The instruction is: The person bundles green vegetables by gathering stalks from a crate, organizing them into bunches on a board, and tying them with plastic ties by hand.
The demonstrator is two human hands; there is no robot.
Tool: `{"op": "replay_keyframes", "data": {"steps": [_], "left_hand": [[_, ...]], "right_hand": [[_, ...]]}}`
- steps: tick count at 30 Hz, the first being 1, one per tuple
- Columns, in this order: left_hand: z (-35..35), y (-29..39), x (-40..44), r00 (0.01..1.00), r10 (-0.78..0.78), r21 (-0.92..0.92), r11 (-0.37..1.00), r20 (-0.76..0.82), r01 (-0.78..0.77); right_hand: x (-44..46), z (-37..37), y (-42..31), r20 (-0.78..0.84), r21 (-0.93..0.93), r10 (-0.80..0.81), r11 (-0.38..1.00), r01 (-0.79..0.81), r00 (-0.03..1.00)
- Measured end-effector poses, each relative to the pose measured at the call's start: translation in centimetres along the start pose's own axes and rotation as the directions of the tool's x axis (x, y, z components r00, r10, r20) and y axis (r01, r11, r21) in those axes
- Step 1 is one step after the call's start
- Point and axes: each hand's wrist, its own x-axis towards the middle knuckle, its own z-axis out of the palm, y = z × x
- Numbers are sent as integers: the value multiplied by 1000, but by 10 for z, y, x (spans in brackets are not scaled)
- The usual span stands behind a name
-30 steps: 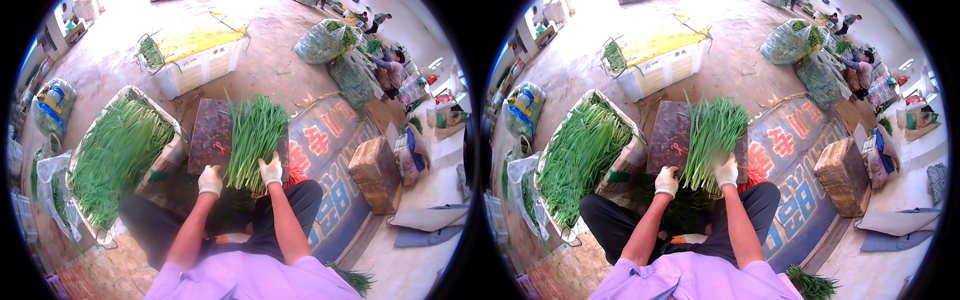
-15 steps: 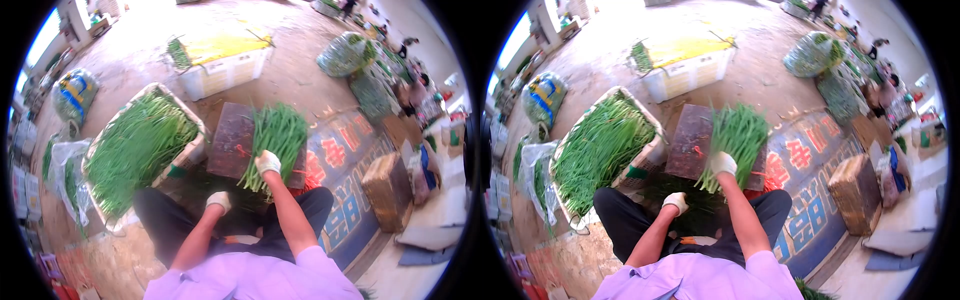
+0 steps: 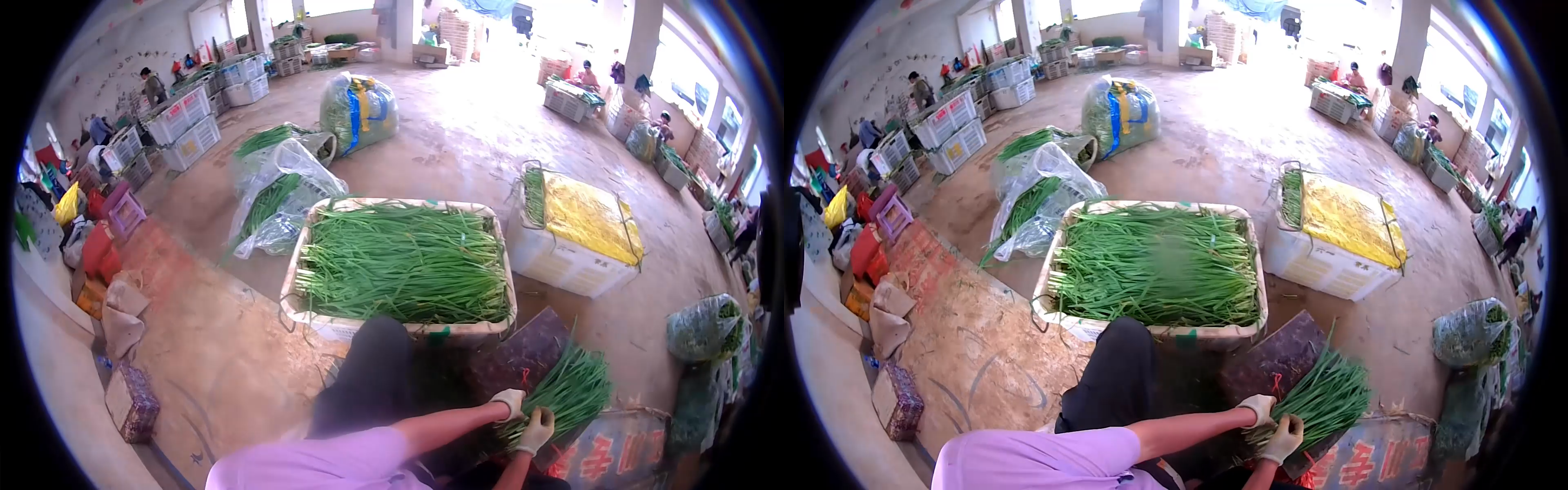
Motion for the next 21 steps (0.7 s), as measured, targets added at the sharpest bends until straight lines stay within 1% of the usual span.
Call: {"op": "replay_keyframes", "data": {"steps": [1, 2, 3, 4, 5, 6, 8, 9, 10, 11, 12, 13, 14, 15, 16, 17, 18, 19, 20, 21], "left_hand": [[8, -1, 6, 1000, 29, 40, 999, 8, -29], [13, -5, 12, 999, 41, 38, 998, 12, -41], [12, -3, 12, 999, 45, 54, 998, 28, -46], [8, 1, 10, 998, 46, 61, 997, 46, -49], [5, 3, 7, 999, 25, 56, 998, 41, -27], [3, 4, 7, 1000, 7, 55, 998, 27, -9], [2, -7, 14, 997, 7, 46, 999, 72, -10], [-2, -11, 15, 994, 15, 40, 999, 106, -20], [-13, -12, 13, 990, 23, 31, 999, 141, -27], [-27, -12, 9, 993, 22, 18, 1000, 120, -24], [-44, -16, 7, 994, 92, 49, 994, 62, -95], [-65, -18, 1, 986, 163, 67, 985, -44, -160], [-107, -1, -20, 979, 179, 71, 982, -92, -173], [-138, 1, -27, 962, 213, 110, 974, -170, -197], [-174, 8, -39, 966, 186, 116, 979, -182, -167], [-204, 6, -44, 941, 189, 96, 981, -279, -169], [-236, 9, -54, 932, 169, 114, 984, -321, -139], [-263, 20, -76, 895, 134, 201, 978, -425, -51], [-282, -5, -67, 866, 215, 312, 947, -451, -72], [-295, -24, -58, 818, 249, 372, 927, -519, -46]], "right_hand": [[-8, -2, -7, -31, 42, -68, 997, 70, 997], [-21, 2, -29, -69, 80, -132, 987, 137, 989], [-33, 3, -57, -89, 67, -123, 989, 129, 988], [-44, 3, -90, -129, 121, -120, 983, 136, 984], [-55, 0, -112, -168, 175, -120, 973, 149, 979], [-62, -2, -120, -180, 163, -121, 975, 151, 976], [-77, -1, -135, -134, 145, -299, 937, 317, 945], [-90, 5, -144, -84, 165, -265, 947, 276, 961], [-105, 13, -149, -7, 128, -261, 957, 260, 965], [-111, 16, -126, 145, -13, -285, 957, 290, 948], [-113, 13, -85, 395, -133, -162, 964, 230, 904], [-122, 19, -97, 576, -372, 86, 913, 167, 813], [-124, 22, -60, 723, -408, 93, 857, 315, 684], [-129, 30, -51, 748, -426, 81, 820, 382, 659], [-135, 37, -45, 771, -439, 70, 779, 448, 633], [-138, 46, -45, 777, -435, 75, 781, 448, 625], [-136, 59, -54, 774, -414, 74, 811, 414, 629], [-135, 68, -62, 758, -401, 77, 839, 369, 647], [-136, 77, -69, 730, -425, 91, 837, 345, 677], [-136, 85, -76, 767, -389, 99, 857, 338, 634]]}}
